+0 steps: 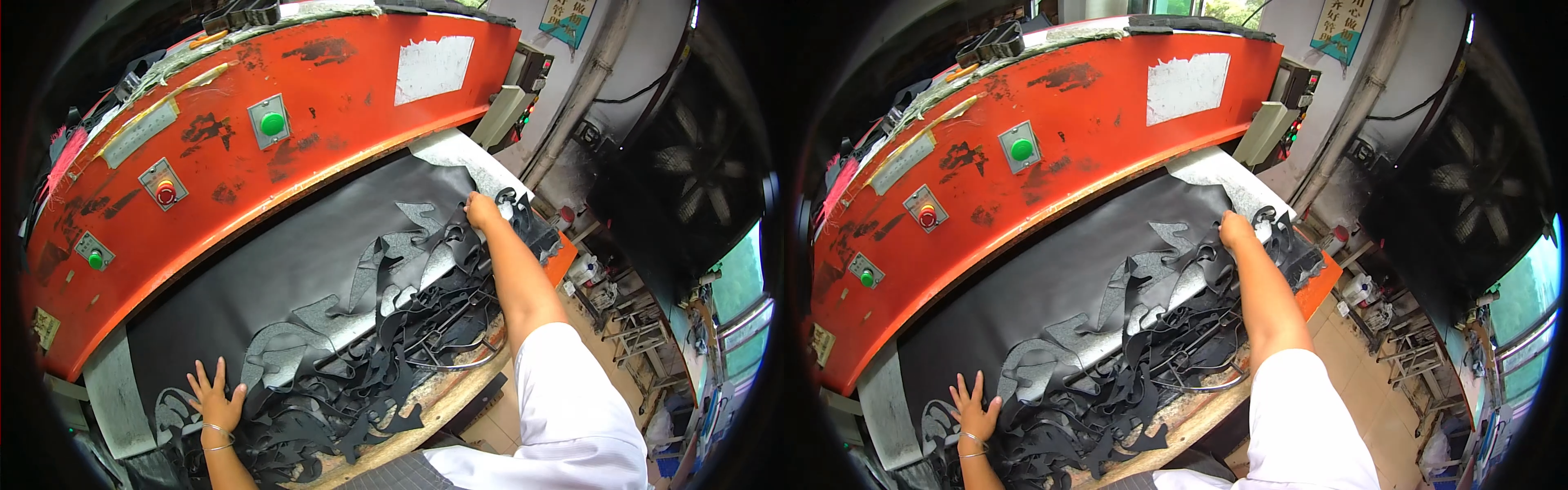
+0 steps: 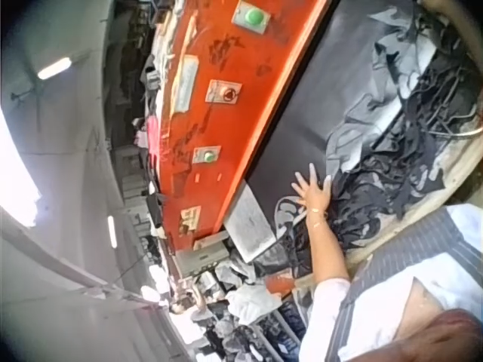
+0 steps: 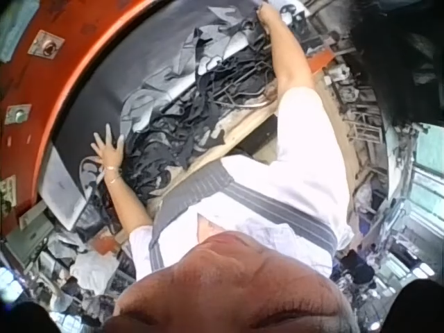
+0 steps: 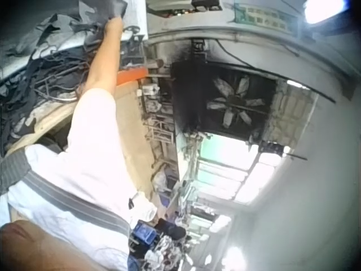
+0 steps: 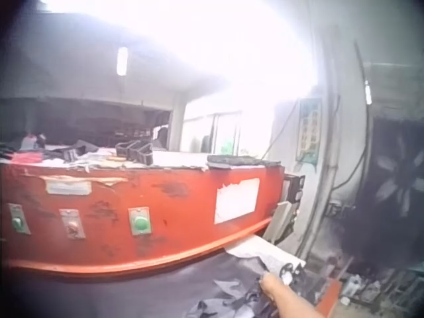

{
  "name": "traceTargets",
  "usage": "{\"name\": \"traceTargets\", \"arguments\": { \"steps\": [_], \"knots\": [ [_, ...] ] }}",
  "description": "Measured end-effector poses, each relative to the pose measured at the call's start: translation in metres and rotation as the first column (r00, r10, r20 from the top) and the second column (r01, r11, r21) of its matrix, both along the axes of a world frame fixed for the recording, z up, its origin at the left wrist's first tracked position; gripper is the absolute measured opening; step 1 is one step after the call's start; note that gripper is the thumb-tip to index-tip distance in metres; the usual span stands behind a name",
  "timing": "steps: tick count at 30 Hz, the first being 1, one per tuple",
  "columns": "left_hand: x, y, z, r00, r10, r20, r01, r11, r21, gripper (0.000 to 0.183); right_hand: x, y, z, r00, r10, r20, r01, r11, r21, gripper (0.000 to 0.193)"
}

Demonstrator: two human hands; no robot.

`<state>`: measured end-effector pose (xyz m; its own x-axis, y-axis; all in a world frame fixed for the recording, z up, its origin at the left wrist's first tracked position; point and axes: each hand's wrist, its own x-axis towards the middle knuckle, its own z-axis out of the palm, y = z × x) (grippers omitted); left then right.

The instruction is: Operating a hydraulic cutting press to cut shoe components from a sheet of material using a die.

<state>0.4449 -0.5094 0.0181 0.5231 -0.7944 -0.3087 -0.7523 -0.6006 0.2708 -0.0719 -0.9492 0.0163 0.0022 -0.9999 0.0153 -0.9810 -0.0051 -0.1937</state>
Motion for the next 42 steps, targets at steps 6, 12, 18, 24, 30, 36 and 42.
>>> {"name": "traceTargets", "arguments": {
  "steps": [6,12,18,24,30,36,42],
  "knots": [
    [-0.034,0.074,-0.005,0.998,-0.062,0.016,0.062,0.998,-0.028,0.086,-0.017,0.037,0.012,0.995,0.023,-0.101,-0.023,1.000,-0.004,0.018],
    [-0.081,0.122,0.022,0.963,-0.189,-0.190,0.230,0.947,0.223,0.064,0.038,0.204,0.058,0.691,0.687,0.225,-0.687,0.721,-0.088,0.018],
    [-0.045,0.125,0.076,0.949,-0.171,-0.266,0.222,0.959,0.176,0.046,0.052,0.262,0.048,0.707,0.678,0.202,-0.700,0.629,0.338,0.033],
    [0.009,0.063,0.060,0.956,-0.293,-0.030,0.271,0.914,-0.304,0.046,0.064,0.275,0.055,0.837,0.520,0.167,-0.535,0.721,0.441,0.055],
    [0.148,0.050,0.018,0.940,-0.271,0.204,0.296,0.950,-0.102,0.053,0.076,0.346,0.079,0.815,0.578,0.033,-0.574,0.800,0.177,0.049],
    [0.241,0.133,-0.045,0.946,-0.095,0.311,0.176,0.954,-0.244,0.055,0.198,0.489,0.100,0.897,0.443,0.007,-0.438,0.885,0.156,0.043],
    [0.241,0.138,-0.050,0.956,-0.131,0.263,0.210,0.931,-0.300,0.056,0.330,0.532,0.074,0.745,0.660,-0.097,-0.618,0.738,0.272,0.048]
  ]
}}
